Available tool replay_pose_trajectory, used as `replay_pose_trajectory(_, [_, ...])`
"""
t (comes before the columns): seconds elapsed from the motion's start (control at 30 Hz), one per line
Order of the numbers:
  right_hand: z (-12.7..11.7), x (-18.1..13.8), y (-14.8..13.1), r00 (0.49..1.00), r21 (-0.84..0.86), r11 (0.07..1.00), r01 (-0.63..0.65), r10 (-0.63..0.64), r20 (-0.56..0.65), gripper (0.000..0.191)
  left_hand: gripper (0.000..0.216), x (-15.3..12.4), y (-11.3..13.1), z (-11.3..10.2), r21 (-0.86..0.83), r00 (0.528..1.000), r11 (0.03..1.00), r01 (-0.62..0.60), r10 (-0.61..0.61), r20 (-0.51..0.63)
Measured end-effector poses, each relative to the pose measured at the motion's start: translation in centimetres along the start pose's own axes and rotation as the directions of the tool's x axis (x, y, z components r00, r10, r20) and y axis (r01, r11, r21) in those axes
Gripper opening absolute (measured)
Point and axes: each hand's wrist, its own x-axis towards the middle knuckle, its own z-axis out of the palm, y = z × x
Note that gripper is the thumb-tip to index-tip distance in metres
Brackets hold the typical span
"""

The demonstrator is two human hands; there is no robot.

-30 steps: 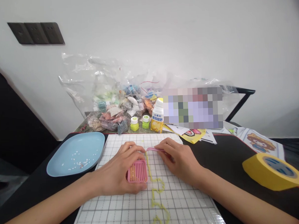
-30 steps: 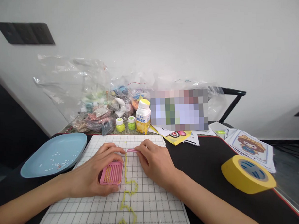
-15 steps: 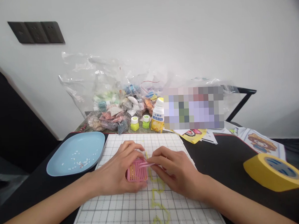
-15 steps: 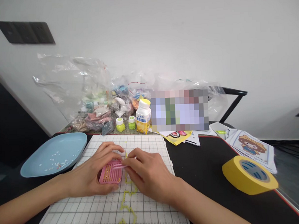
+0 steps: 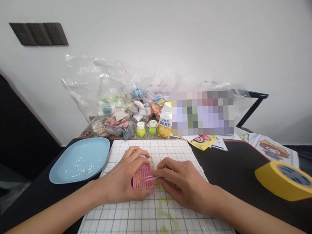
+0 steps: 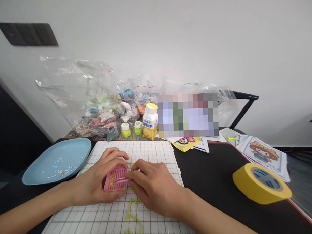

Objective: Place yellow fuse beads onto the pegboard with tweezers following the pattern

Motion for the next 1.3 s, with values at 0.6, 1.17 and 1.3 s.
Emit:
replay_pose_trajectory(0.6, [0.2,0.0,3.0,0.950,-0.145,0.952,-0.268,0.236,-0.204,0.022,0.043,0.1,0.0,-0.2,-0.003,0.998,1.000,0.029,-0.029,0.056])
replay_pose_trajectory(1.17, [0.3,-0.1,3.1,0.964,-0.202,0.947,-0.250,0.225,-0.141,0.022,0.046,0.1,0.0,-0.3,0.005,0.996,0.999,0.039,-0.039,0.083])
replay_pose_trajectory(1.3, [0.4,-0.2,3.1,0.967,-0.220,0.946,-0.238,0.211,-0.141,0.021,0.045,0.1,0.0,-0.3,-0.003,0.996,0.999,0.036,-0.036,0.076])
